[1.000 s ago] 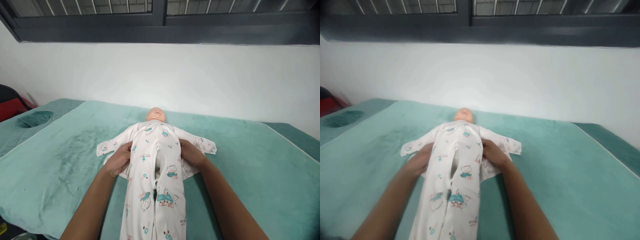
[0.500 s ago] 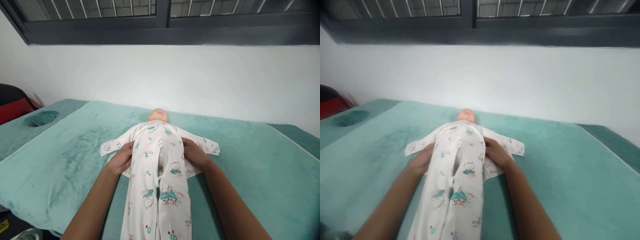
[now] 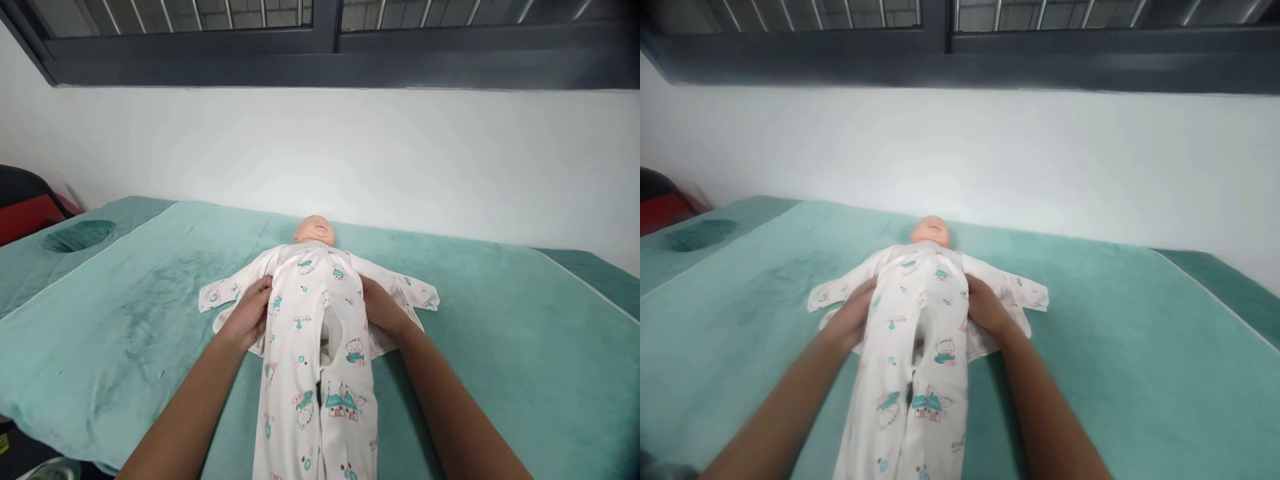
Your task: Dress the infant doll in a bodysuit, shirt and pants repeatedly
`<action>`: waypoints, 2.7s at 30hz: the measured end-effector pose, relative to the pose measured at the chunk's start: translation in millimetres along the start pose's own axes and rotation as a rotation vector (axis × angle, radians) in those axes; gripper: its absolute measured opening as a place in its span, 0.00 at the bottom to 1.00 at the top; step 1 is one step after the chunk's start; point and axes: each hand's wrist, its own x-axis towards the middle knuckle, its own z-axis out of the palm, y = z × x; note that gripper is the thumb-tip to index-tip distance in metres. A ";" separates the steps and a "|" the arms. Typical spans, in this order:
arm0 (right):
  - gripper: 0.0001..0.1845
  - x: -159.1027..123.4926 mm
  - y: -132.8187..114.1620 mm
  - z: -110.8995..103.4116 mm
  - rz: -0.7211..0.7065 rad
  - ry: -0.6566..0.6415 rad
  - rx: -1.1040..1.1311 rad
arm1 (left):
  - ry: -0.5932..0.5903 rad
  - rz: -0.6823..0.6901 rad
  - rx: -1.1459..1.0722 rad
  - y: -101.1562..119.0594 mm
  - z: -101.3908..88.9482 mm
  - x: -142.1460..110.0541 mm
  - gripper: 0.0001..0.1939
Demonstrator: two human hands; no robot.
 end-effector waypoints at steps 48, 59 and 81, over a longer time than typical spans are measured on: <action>0.14 53.2 -20.2 -17.4 -0.048 -0.043 0.021 | 0.164 0.427 0.879 27.5 -11.6 49.1 0.11; 0.12 71.4 -5.8 3.2 0.053 0.335 -0.272 | 0.227 0.517 1.075 19.8 -10.4 50.1 0.11; 0.16 -100.4 -41.3 45.0 -0.175 0.496 -0.117 | 0.432 0.589 0.839 -17.8 -17.9 -54.8 0.15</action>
